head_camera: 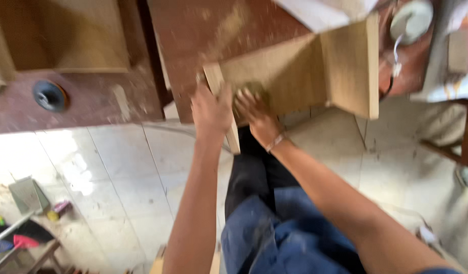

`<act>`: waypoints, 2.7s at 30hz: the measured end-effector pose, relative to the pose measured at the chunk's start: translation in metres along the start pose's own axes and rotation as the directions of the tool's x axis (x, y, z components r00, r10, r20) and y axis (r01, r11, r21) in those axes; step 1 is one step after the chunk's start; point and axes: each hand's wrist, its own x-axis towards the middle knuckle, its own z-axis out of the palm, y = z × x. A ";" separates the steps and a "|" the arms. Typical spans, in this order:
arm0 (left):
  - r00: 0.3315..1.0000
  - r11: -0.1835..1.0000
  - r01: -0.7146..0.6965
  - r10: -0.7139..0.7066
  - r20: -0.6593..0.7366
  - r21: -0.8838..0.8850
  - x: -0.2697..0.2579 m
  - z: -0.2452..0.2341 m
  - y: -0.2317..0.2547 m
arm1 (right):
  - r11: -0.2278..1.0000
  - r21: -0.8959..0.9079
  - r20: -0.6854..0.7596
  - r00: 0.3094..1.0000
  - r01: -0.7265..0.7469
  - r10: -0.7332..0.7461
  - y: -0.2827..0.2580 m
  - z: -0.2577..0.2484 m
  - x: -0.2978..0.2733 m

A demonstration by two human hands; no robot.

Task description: The person sands the surfaces of a wooden L-shaped assembly and a wooden board by hand using a piece of sandpaper.

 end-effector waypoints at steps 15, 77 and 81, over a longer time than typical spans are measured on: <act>0.998 0.998 -0.062 0.062 -0.024 -0.022 0.008 0.005 -0.023 | -0.008 -0.971 0.236 0.945 0.241 -0.226 0.047 -0.052 -0.021; 0.990 0.989 0.143 -0.143 -0.006 0.022 0.005 0.005 -0.004 | 0.605 -0.786 -0.296 0.937 -0.129 -0.186 0.047 -0.118 0.046; 0.988 0.988 0.150 -0.151 -0.020 -0.049 -0.001 0.007 0.004 | 0.523 -0.835 -0.294 0.942 -0.170 -0.162 0.076 -0.124 0.042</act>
